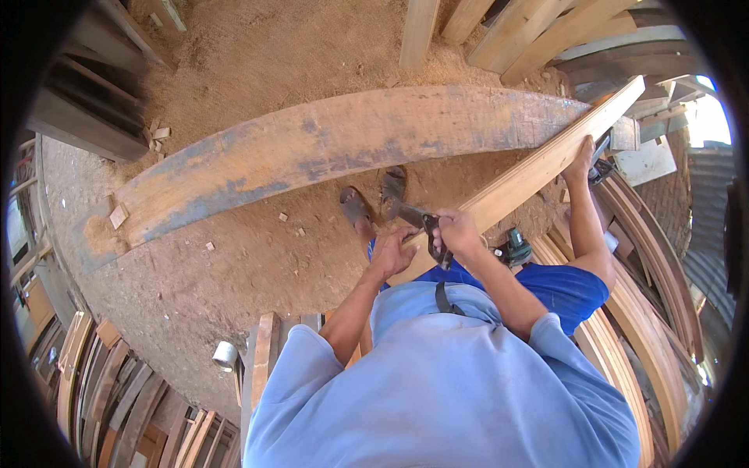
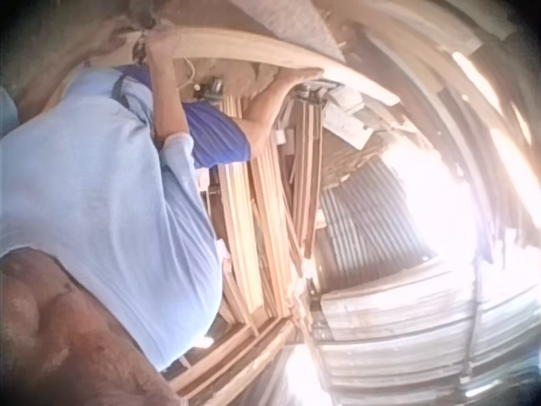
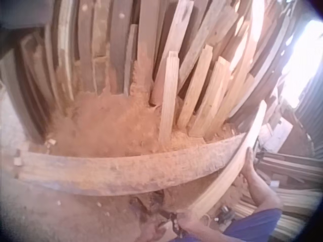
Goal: The person saws a long wooden board by hand using a hand saw, then moves it to a stack and handles another curved wooden component.
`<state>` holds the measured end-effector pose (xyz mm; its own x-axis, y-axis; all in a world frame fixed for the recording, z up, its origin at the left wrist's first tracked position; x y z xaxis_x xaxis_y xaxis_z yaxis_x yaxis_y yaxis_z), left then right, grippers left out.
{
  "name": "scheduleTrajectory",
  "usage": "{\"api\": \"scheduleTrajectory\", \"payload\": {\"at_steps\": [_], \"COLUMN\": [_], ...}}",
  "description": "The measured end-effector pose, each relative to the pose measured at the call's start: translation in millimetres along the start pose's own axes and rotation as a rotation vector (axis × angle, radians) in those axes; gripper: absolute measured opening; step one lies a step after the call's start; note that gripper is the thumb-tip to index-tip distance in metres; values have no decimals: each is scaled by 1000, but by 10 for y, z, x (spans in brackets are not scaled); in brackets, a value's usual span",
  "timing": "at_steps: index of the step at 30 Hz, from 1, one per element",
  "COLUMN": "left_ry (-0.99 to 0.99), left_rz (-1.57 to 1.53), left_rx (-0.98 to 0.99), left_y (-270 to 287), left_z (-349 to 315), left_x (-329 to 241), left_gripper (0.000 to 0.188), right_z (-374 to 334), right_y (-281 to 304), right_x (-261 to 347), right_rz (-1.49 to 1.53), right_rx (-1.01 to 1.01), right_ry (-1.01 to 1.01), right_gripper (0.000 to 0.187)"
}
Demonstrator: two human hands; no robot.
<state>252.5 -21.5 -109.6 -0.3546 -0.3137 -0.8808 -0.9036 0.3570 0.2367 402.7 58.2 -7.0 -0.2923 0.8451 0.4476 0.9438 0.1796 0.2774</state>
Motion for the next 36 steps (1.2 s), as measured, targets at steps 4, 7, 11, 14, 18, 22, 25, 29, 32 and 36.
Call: {"api": "scheduleTrajectory", "payload": {"at_steps": [4,7,11,14,18,22,25,29,32,36], "left_ry": [85,55,97,48,20,32,8,60,62,87], "left_rz": [-69,-37,-40,-43,-21,-39,-34,72,-17,-11], "left_rx": [32,3,75,10,-6,-31,-22,24,50,75], "left_y": [43,27,104,51,53,36,-14,30,45,59], "left_z": [-89,-87,-10,-13,-23,-71,-46,-14,-16,-25], "left_x": [60,99,-118,-54,-8,148,116,19,89,16], "left_gripper": [44,43,40,40,41,41,41,40,40,40], "right_z": [-470,-811,-90,403,-79,-943,-834,-352,-535,-1155], "right_y": [306,443,230,102,214,468,368,59,76,376], "right_x": [328,511,228,143,406,615,417,60,87,92], "right_rz": [46,32,45,9,61,-21,79,58,53,9], "right_rx": [117,76,55,65,80,68,-13,13,38,22], "right_ry": [-89,-50,-114,-209,-171,-4,-16,29,86,124], "right_gripper": [33,28,19,20,17,24,32,28,27,31]}}
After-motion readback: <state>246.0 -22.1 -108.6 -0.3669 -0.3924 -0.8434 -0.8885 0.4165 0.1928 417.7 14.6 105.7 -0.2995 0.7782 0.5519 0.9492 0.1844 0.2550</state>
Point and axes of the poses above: each hand's wrist, its own z-axis towards the middle knuckle, its own y-axis out of the back of the hand, x = y × z, the point moved 4 cm from there along z, towards the middle knuckle
